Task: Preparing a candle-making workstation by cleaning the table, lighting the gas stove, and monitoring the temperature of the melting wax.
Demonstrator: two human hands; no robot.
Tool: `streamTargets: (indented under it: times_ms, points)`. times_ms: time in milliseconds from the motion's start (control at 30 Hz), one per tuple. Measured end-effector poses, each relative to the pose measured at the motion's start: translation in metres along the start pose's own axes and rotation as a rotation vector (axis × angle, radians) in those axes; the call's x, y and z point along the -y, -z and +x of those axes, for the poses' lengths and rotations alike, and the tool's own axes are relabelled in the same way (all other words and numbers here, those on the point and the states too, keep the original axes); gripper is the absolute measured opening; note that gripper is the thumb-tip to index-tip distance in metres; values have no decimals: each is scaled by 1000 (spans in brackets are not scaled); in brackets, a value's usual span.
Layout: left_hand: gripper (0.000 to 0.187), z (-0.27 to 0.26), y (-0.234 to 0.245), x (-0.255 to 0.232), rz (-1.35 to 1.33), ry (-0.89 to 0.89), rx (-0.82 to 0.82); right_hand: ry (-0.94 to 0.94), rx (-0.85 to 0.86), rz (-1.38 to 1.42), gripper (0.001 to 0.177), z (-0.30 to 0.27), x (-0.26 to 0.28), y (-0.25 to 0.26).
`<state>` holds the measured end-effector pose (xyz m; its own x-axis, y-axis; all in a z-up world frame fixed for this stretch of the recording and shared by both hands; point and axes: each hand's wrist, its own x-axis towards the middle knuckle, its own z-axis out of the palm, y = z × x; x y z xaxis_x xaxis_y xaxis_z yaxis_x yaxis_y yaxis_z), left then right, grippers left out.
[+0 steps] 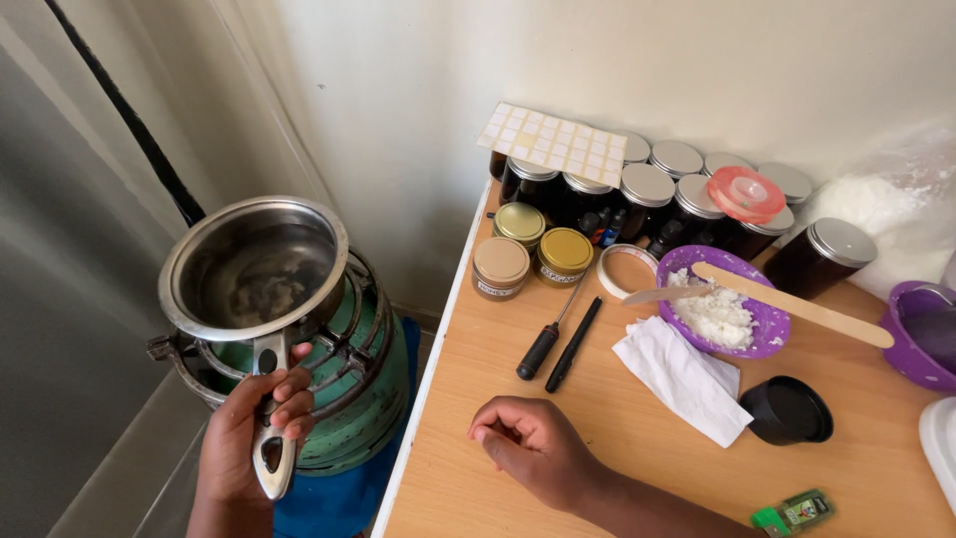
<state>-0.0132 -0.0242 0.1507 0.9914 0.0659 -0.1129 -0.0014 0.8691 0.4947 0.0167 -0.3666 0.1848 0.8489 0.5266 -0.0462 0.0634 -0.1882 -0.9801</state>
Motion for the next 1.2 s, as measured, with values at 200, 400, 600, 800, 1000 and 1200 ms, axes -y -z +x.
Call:
streamTargets:
  times_ms: [200,400,600,800,1000,1200]
  points:
    - [45,1,2,-2,55,-10,-25,22,8,9,12,0,-4,2]
    - [45,5,14,-11,68,61,-51,4,3,15,12,-1,0,2]
    - [44,3,13,-24,16,133,-65,-11,14,20,11,0,2,2]
    - [46,2,15,-40,-94,213,-31,-3,8,17,11,-1,1,3]
    - [42,-1,18,-27,-97,179,18,12,8,11,12,-1,2,2]
    - [37,4,-2,13,21,-18,-100,-20,12,24,12,-2,3,4]
